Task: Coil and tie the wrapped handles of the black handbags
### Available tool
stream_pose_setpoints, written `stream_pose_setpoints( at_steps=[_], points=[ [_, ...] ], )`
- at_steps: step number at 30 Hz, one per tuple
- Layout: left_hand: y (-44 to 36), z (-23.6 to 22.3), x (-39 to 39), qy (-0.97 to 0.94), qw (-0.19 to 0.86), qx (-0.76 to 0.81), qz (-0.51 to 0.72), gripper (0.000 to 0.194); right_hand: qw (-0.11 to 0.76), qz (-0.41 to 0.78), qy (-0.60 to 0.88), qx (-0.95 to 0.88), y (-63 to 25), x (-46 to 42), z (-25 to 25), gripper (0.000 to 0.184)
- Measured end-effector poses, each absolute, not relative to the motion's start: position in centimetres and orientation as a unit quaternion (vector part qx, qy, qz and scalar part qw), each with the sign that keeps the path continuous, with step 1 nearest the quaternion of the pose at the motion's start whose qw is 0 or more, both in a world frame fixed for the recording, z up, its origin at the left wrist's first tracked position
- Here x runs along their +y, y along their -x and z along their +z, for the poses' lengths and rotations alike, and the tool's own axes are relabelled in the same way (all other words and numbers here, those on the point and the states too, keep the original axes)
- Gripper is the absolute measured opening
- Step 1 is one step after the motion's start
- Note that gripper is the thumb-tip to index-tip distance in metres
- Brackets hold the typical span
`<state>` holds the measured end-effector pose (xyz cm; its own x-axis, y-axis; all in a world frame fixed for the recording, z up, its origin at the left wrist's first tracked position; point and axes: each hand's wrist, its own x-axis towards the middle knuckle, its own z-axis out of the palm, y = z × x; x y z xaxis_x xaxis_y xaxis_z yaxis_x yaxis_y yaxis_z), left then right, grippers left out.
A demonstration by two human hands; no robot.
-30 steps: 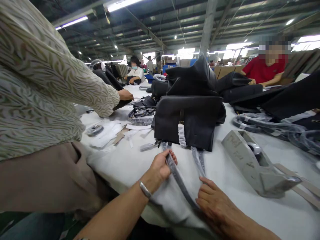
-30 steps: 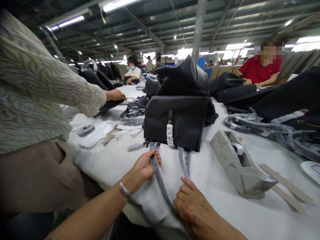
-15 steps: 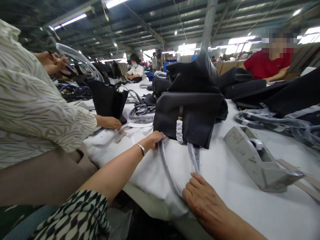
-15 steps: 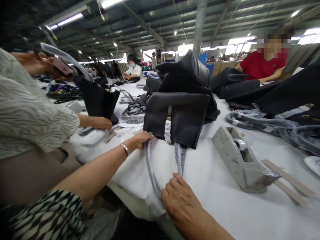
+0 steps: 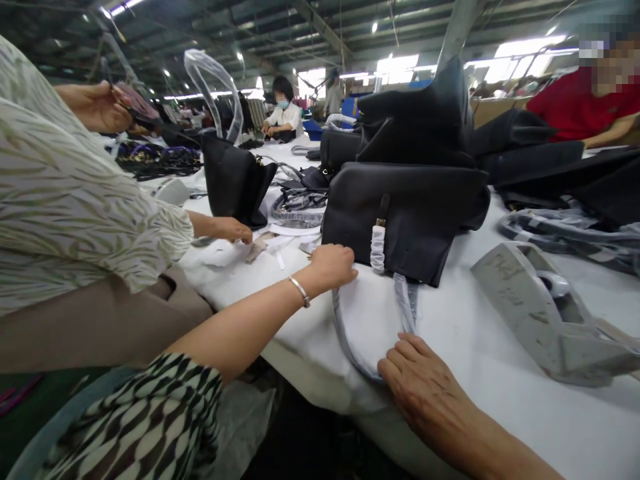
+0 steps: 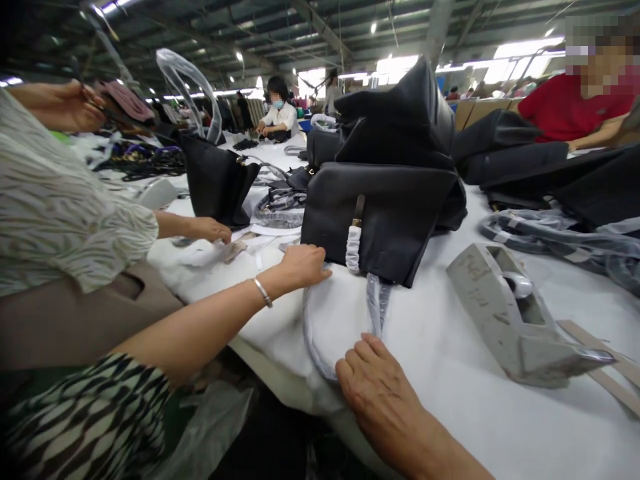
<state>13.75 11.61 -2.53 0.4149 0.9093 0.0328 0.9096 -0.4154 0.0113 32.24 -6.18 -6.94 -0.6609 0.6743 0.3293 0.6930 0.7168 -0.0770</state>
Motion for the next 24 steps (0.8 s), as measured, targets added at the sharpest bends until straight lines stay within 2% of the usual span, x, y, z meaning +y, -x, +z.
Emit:
stream_pose_setpoints(
  at_steps=[3,8,13,19,24],
  points=[
    [-15.3,-2.5,13.6,0.863,-0.008,-0.505,0.024,0.019,0.152,-0.006,0.382,-0.912,-32.2,-5.9,-6.4,0.018],
    [-15.1,-2.6,15.7,0.894,-0.005,-0.441,0.078,0.019,0.121,0.028,0.410,-0.903,-33.0,-5.5,-6.0,0.009],
    [-13.7,-2.9,15.8,0.911,0.041,-0.399,0.101,0.022,0.094,0.041,0.414,-0.904,-33.0,-5.3,-5.8,0.013],
    [-13.1,-3.2,16.2,0.914,0.077,-0.391,0.073,0.024,0.067,0.088,0.435,-0.894,-33.0,-5.5,-5.0,0.019],
    [-12.3,-3.3,16.8,0.904,0.086,-0.416,0.047,0.026,0.047,0.079,0.458,-0.884,-33.3,-5.5,-4.8,0.025]
  ],
)
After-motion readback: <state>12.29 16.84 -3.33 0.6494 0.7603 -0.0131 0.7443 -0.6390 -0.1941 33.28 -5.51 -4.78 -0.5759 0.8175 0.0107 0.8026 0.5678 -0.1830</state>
